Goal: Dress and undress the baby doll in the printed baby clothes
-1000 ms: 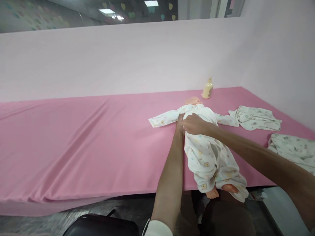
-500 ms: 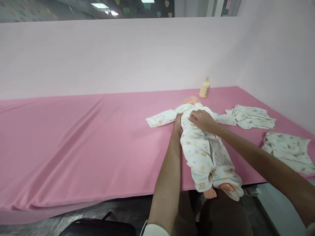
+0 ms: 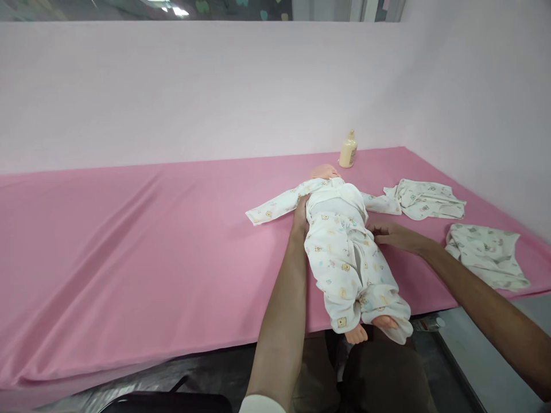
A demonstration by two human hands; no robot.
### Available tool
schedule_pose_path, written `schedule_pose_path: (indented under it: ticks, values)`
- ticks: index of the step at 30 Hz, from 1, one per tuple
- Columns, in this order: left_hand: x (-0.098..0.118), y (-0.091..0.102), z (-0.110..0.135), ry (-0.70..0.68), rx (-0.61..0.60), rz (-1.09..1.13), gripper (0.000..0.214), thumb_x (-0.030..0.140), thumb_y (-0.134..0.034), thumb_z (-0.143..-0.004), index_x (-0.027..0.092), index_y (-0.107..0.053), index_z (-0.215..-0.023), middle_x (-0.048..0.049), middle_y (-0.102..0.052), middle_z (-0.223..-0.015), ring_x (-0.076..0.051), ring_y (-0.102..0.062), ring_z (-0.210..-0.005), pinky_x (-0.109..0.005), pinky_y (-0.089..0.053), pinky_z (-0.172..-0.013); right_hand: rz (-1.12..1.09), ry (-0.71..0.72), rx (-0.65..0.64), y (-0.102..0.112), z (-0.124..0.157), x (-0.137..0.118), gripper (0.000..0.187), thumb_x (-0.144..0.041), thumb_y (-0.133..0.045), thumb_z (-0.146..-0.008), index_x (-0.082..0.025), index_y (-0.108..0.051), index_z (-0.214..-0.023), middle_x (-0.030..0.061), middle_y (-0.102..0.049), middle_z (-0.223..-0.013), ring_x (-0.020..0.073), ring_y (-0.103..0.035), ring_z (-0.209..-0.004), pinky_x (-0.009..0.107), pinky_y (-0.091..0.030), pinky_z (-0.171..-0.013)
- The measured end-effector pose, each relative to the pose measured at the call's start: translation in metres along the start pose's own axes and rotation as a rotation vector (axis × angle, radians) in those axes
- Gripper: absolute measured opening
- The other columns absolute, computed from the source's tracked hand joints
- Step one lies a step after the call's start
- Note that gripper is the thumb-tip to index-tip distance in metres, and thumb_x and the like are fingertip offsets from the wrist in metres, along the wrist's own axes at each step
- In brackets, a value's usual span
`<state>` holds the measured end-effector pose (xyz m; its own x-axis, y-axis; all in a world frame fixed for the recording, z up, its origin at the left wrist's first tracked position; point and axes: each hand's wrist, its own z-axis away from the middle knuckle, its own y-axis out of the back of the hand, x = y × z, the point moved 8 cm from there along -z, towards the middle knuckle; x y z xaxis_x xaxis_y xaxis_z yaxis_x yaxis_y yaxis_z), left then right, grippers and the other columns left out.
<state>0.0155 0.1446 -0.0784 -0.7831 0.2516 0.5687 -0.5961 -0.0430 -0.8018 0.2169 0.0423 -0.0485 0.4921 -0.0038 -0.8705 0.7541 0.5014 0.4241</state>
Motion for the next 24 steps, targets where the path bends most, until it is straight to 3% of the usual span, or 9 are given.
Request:
schedule_pose_path:
  ticks: [6,14,18,24]
  values:
    - [0.002,-0.002,-0.001,-0.007,-0.086,-0.105,0.042,0.040,-0.071,-0.077,0.017,-0.068,-0.111,-0.0097,-0.071,-0.107,-0.026,-0.064,-0.105,-0.037,-0.046,-0.100,0.091,0.070,0.039,-0.001,-0.004,0.003,0.023,-0.040,-0.061,-0.080,-0.019,-0.064,-0.090,0.0027,-0.067,-0.091,0.0202,-0.059,-0.086,0.035,-0.045,-0.078]
    - [0.007,0.010,-0.005,-0.061,0.032,-0.136,0.030,0.034,-0.065,-0.079,0.017,-0.068,-0.103,-0.0061,-0.071,-0.089,-0.023,-0.066,-0.091,-0.037,-0.048,-0.094,0.410,0.168,0.407,0.010,-0.003,-0.007,0.011,-0.031,-0.048,-0.082,-0.021,-0.049,-0.077,0.0018,-0.059,-0.074,0.0174,-0.050,-0.068,0.029,-0.037,-0.061]
    - [0.000,0.011,-0.004,0.014,0.053,-0.092,0.029,0.034,-0.066,-0.077,0.017,-0.068,-0.101,-0.0057,-0.071,-0.084,-0.023,-0.067,-0.087,-0.037,-0.051,-0.090,0.468,0.141,0.495,0.015,-0.014,-0.005,0.012,-0.032,-0.048,-0.081,-0.021,-0.045,-0.076,0.0034,-0.061,-0.077,0.0181,-0.050,-0.067,0.029,-0.035,-0.060]
    - [-0.008,0.015,-0.015,0.050,0.034,0.014,0.029,0.031,-0.066,-0.076,0.016,-0.067,-0.101,-0.0050,-0.070,-0.079,-0.021,-0.068,-0.083,-0.035,-0.051,-0.089,0.386,0.040,0.589,0.026,-0.022,0.006,0.019,-0.039,-0.054,-0.078,-0.020,-0.050,-0.079,0.0054,-0.064,-0.081,0.0198,-0.053,-0.072,0.030,-0.038,-0.062]
